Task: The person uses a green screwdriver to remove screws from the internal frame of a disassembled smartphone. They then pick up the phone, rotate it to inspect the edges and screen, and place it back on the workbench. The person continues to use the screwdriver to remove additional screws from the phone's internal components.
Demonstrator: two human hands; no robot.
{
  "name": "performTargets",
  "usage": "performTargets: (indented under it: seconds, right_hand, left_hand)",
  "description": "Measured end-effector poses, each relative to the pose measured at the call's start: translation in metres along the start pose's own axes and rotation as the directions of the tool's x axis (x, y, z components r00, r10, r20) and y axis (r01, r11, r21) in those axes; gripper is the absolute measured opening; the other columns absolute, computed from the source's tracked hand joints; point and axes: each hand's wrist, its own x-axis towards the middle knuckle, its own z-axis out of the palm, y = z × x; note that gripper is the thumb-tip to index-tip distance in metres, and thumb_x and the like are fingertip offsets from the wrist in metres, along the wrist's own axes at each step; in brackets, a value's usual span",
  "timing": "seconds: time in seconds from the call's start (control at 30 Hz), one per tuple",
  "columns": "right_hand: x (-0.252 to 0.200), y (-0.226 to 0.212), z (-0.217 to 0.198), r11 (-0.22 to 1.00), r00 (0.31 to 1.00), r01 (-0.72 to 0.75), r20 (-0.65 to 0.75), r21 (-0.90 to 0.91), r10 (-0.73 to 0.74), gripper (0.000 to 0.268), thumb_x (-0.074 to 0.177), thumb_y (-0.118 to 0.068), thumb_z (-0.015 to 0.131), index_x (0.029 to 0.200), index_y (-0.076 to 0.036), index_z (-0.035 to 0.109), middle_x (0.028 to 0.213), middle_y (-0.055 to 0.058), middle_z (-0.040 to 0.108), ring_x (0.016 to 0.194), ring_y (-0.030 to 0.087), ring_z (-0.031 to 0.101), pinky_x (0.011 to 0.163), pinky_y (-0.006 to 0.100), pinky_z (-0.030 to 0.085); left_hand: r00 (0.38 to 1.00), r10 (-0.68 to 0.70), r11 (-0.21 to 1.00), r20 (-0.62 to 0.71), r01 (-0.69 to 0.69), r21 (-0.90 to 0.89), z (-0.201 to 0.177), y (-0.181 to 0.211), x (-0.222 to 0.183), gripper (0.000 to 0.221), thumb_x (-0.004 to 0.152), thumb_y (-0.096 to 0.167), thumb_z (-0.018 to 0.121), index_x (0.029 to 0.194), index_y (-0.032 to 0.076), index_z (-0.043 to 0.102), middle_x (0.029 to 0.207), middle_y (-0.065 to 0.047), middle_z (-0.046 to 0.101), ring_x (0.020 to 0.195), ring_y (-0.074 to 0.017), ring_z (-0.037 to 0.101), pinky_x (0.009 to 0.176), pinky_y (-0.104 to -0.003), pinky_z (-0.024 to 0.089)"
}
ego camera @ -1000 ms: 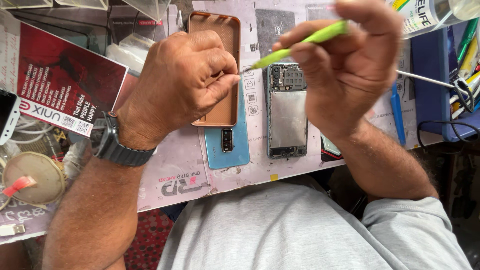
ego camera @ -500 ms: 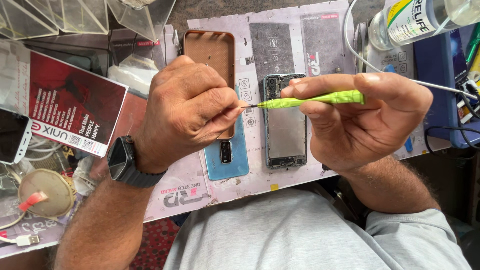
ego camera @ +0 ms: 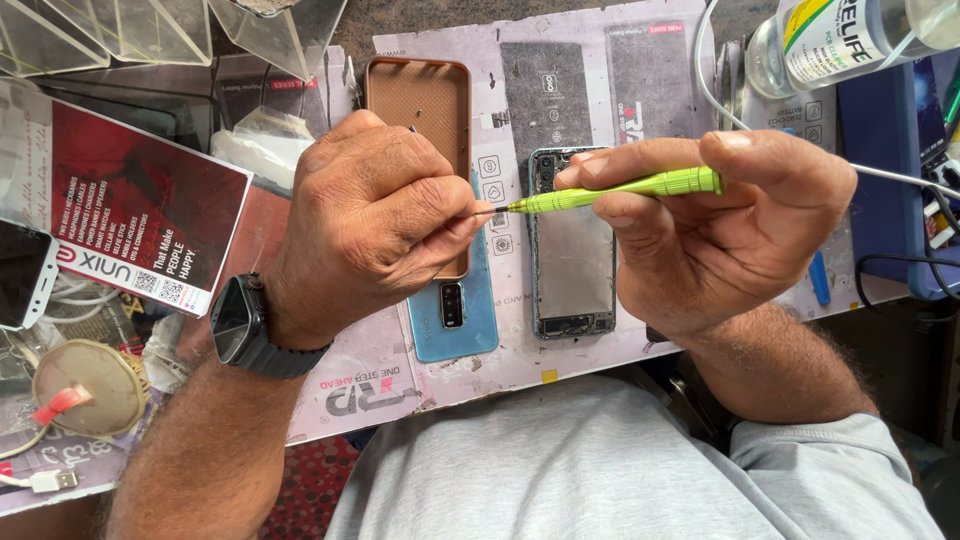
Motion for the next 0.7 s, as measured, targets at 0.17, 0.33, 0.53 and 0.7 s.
performTargets:
  seconds: [0.17,0.33,0.53,0.7]
  right_hand:
    - [0.0017,0.0030,-0.0001,1.000,1.000,0.012,0.005,-0.002,-0.012,0.044,0.105,-0.006,0.061,0.136,-0.007,0.031,0.092,0.026,0.070,0.080,0.029,0.079,0.073,0.037,0.071]
    - [0.0022,0.0048,-0.0014,0.999,1.000,0.010,-0.007,-0.037,-0.010,0.043,0.105,-0.006,0.062,0.134,-0.006,0.031,0.090,0.025,0.070,0.079,0.029,0.079,0.070,0.034,0.067]
    - [0.0003,0.0063,-0.0015,0.999,0.999,-0.007,-0.033,-0.053,0.005,0.044,0.105,-0.004,0.064,0.134,-0.007,0.032,0.090,0.023,0.070,0.079,0.027,0.079,0.071,0.034,0.071]
    - [-0.0005,0.0061,0.0005,0.998,1.000,-0.007,-0.028,-0.055,0.005,0.045,0.104,-0.003,0.064,0.135,-0.006,0.030,0.091,0.024,0.070,0.080,0.028,0.079,0.072,0.035,0.069]
  left_hand:
    - [1.000,0.005,1.000,-0.011,-0.005,0.004,0.0031,-0.0007,-0.0018,0.022,0.095,0.013,0.091,0.093,0.008,0.069,0.084,0.000,0.064,0.077,-0.0143,0.062,0.070,-0.034,0.043]
    - [0.999,0.005,1.000,-0.039,-0.005,0.009,0.0051,0.0002,-0.0025,0.023,0.094,0.012,0.091,0.092,0.008,0.068,0.082,0.001,0.063,0.075,-0.0143,0.061,0.070,-0.034,0.043]
    - [0.997,0.021,1.000,-0.077,-0.020,0.017,0.0085,0.0009,-0.0021,0.023,0.095,0.011,0.090,0.093,0.008,0.068,0.083,0.000,0.062,0.073,-0.0144,0.060,0.070,-0.034,0.042]
    - [0.998,0.013,0.999,-0.059,-0.011,0.041,0.0088,0.0030,-0.0021,0.023,0.096,0.011,0.090,0.094,0.008,0.067,0.084,0.000,0.062,0.075,-0.0151,0.059,0.071,-0.035,0.042]
